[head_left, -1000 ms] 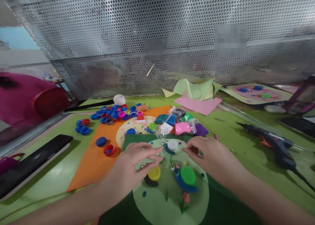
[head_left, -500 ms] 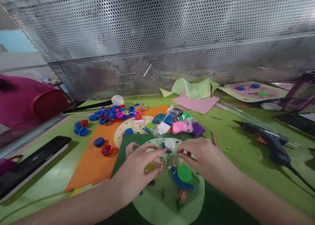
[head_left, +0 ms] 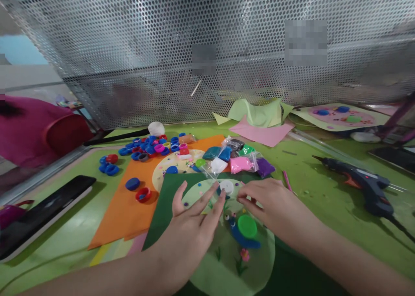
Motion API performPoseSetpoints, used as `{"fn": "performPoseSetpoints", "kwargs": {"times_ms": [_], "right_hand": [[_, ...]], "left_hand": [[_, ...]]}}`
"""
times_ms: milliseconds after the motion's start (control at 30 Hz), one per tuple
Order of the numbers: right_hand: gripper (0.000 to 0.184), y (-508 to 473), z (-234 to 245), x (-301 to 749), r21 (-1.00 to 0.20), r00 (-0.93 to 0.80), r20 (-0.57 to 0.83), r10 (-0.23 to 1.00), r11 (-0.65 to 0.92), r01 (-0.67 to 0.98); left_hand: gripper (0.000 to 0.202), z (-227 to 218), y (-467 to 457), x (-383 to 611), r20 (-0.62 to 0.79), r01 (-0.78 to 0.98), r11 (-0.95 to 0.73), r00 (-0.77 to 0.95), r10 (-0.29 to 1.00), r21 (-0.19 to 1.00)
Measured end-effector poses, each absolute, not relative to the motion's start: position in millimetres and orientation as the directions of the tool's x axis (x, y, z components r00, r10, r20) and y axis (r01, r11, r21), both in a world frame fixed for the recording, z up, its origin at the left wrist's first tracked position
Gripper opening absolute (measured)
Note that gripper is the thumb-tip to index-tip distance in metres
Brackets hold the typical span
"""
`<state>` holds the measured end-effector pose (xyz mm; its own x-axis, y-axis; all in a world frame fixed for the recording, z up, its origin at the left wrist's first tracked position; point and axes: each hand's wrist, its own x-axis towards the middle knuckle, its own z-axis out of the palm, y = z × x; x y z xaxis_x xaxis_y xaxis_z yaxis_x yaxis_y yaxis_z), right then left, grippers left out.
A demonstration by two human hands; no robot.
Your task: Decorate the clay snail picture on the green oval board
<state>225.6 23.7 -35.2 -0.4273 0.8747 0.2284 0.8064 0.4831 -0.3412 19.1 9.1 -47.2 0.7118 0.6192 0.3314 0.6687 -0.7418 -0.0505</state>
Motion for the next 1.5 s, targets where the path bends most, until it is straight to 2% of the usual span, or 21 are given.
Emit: {"fn": "performPoseSetpoints", "kwargs": {"times_ms": [167, 367, 533, 733, 867, 1000, 1167, 1300, 1500], "right_hand": [[0.011, 24.6, -35.2, 226.6, -0.334, -0.422, 0.246, 0.873, 0.484, 0.809], [0.013, 23.8, -33.9, 226.6, -0.270, -0.437, 0.285, 0.853, 0.509, 0.817], [0.013, 23.4, -33.8, 226.7, -0.258, -0.441, 0.289, 0.849, 0.513, 0.819], [0.014, 26.3, -31.8, 228.3, -0.284, -0.425, 0.245, 0.872, 0.483, 0.828], [0.014, 26.4, -30.9, 227.7, -0.303, -0.419, 0.221, 0.881, 0.471, 0.829], [0.017, 25.9, -31.7, 226.8, -0.309, -0.402, 0.211, 0.891, 0.451, 0.837], [0.016, 25.4, -31.7, 227.2, -0.309, -0.421, 0.226, 0.878, 0.475, 0.824], [0.015, 25.5, -30.8, 227.9, -0.288, -0.423, 0.234, 0.876, 0.478, 0.830], [0.017, 25.2, -30.7, 228.3, -0.296, -0.408, 0.219, 0.886, 0.459, 0.838]], "left_hand": [[0.059, -66.3, 11.3, 19.3, 0.384, 0.690, -0.720, 0.687, 0.617, -0.077], [0.045, -53.9, 9.4, 25.1, 0.393, 0.659, -0.739, 0.722, 0.569, -0.141], [0.055, -37.0, 2.2, 23.5, 0.299, 0.669, -0.739, 0.722, 0.624, -0.074], [0.062, -32.1, -3.0, 20.0, 0.340, 0.672, -0.738, 0.709, 0.617, -0.063], [0.066, -31.7, -2.4, 19.1, 0.291, 0.688, -0.723, 0.704, 0.647, -0.056], [0.076, -30.5, 0.9, 18.8, 0.230, 0.723, -0.689, 0.664, 0.712, 0.044], [0.085, -30.8, 7.3, 19.2, 0.135, 0.693, -0.704, 0.691, 0.710, 0.155], [0.082, -32.9, 8.5, 18.5, 0.149, 0.690, -0.702, 0.686, 0.712, 0.177], [0.078, -29.8, 4.0, 15.6, 0.236, 0.669, -0.731, 0.695, 0.679, 0.135]]}}
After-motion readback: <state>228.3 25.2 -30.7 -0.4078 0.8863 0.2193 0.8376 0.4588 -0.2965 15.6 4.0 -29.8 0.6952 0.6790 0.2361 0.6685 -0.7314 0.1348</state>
